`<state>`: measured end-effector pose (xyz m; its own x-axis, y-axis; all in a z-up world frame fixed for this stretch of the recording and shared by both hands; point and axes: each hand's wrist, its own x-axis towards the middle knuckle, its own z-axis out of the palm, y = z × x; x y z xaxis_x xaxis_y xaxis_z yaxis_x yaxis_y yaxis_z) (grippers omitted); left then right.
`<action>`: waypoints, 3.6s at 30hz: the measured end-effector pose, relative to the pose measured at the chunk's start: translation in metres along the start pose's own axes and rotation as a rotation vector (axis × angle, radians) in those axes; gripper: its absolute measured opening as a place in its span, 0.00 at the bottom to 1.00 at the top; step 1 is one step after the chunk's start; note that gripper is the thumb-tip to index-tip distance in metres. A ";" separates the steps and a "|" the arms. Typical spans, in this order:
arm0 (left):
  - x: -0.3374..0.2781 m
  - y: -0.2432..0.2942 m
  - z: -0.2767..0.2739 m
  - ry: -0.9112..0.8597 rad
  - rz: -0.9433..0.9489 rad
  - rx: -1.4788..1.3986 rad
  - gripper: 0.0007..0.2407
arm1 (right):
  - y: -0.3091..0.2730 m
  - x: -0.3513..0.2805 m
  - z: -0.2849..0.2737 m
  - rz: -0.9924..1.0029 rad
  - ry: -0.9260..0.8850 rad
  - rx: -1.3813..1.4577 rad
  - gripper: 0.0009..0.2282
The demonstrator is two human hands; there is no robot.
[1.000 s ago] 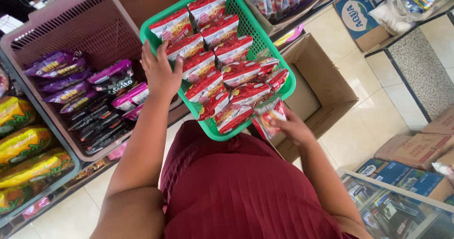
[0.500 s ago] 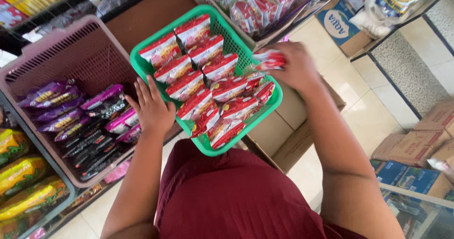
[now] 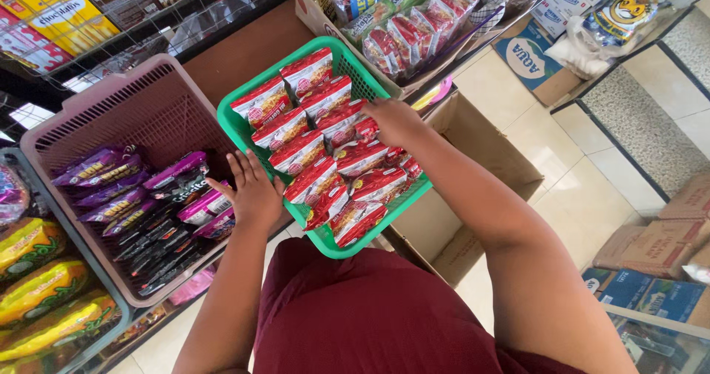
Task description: The person takes packets of instant noodles from a cardboard box and arranges them in a green plastic basket on a grocery store shelf, then moves a small wooden stool and carries an empty box.
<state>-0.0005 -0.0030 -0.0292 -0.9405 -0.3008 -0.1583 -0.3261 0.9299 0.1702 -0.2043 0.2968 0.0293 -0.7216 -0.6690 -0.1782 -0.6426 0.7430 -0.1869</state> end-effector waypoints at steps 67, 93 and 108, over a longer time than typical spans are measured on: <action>-0.003 0.006 -0.007 -0.051 -0.019 0.071 0.32 | -0.029 0.135 0.029 -0.028 -0.109 0.176 0.26; -0.006 0.010 -0.025 -0.133 -0.034 0.098 0.32 | -0.079 0.200 0.014 0.006 0.057 0.239 0.27; -0.004 0.005 -0.010 -0.012 -0.010 0.060 0.33 | -0.084 0.214 0.066 -0.227 0.068 0.195 0.21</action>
<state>0.0006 0.0012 -0.0181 -0.9357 -0.3084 -0.1711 -0.3292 0.9379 0.1096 -0.2881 0.0896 -0.0572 -0.5851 -0.8096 -0.0467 -0.7327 0.5524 -0.3975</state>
